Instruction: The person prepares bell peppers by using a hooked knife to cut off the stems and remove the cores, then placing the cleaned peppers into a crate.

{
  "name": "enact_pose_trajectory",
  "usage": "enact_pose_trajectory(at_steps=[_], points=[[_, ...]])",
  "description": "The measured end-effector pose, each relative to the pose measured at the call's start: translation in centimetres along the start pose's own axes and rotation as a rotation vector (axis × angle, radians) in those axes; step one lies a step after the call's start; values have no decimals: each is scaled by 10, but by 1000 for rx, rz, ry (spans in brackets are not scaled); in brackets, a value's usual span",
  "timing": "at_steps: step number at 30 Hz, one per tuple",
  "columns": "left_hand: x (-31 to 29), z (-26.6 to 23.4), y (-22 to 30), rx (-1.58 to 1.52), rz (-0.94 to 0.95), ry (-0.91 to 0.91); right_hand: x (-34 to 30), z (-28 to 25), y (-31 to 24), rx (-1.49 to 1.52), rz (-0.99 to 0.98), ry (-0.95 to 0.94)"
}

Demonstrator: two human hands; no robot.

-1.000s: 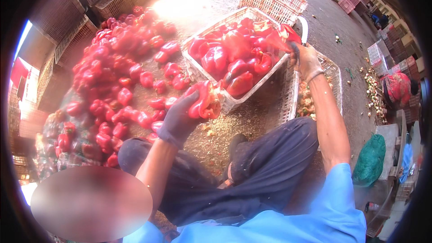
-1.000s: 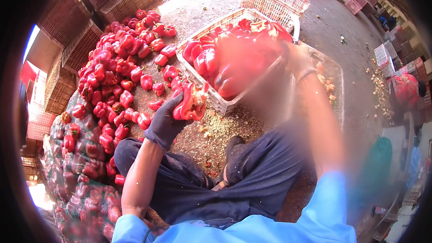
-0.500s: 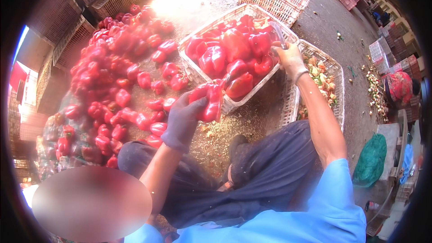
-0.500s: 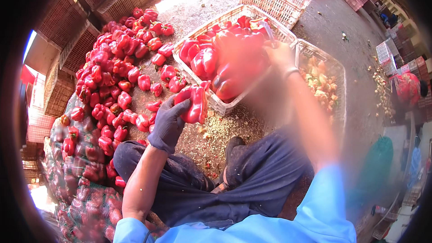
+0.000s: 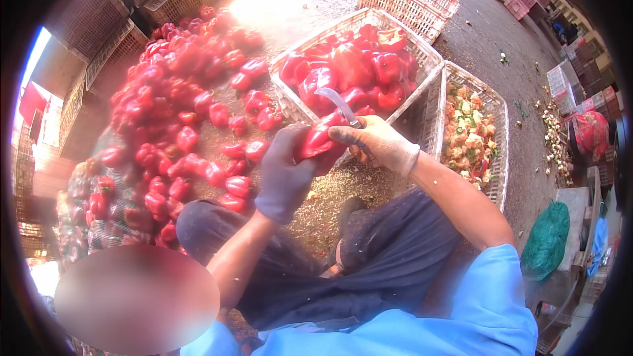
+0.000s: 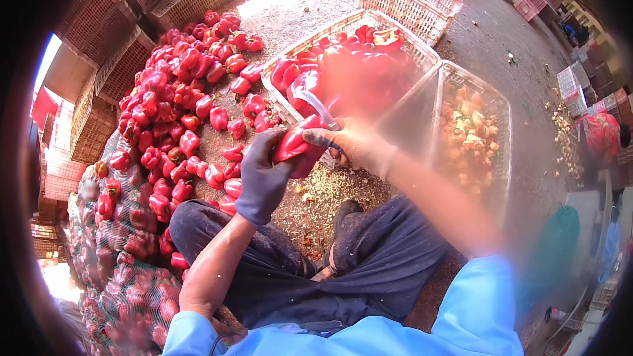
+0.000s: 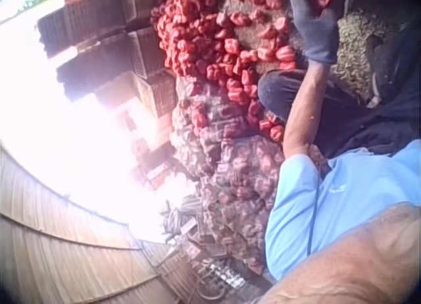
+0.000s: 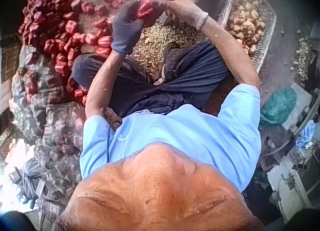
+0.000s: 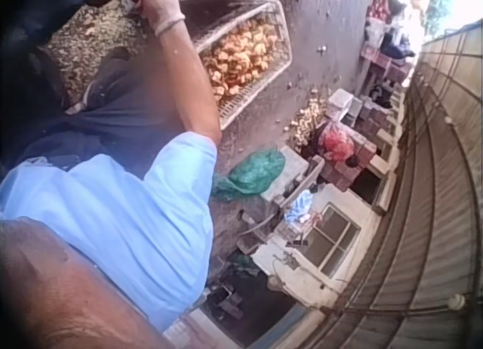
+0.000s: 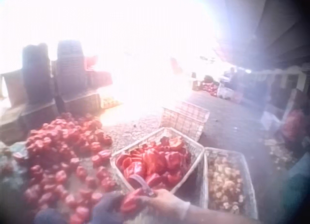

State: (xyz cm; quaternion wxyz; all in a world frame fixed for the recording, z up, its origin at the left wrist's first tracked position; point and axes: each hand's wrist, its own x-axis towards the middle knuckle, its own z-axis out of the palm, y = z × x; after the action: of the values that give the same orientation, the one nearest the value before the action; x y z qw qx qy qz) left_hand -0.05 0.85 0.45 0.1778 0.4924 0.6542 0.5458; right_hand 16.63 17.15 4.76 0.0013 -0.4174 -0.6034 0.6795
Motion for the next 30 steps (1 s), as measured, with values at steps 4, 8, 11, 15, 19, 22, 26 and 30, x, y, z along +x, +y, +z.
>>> enact_pose_trajectory(at_steps=[4, 8, 11, 15, 19, 22, 26, 30], points=[[2, 8, 9, 74, 90, 66, -1, -2, 1, 141, 69, -76], [6, 8, 21, -11, 125, 19, 1, -10, 9, 220, 26, -124], [4, 9, 14, -236, 5, -20, 1, -12, 6, 248, -12, -144], [14, 3, 16, -832, -362, -29, 1, -7, 5, 216, -39, -112], [13, 24, -12, -933, -428, -92, -17, 23, -11, 79, -161, -91], [9, 28, -13, -732, -348, -73, -6, 11, -2, 82, 30, -206], [12, 33, 1, -609, -413, 65, -6, 8, -2, 67, 46, -216], [25, 34, -2, -454, -386, 149, -7, 7, -1, 60, -83, -180]])
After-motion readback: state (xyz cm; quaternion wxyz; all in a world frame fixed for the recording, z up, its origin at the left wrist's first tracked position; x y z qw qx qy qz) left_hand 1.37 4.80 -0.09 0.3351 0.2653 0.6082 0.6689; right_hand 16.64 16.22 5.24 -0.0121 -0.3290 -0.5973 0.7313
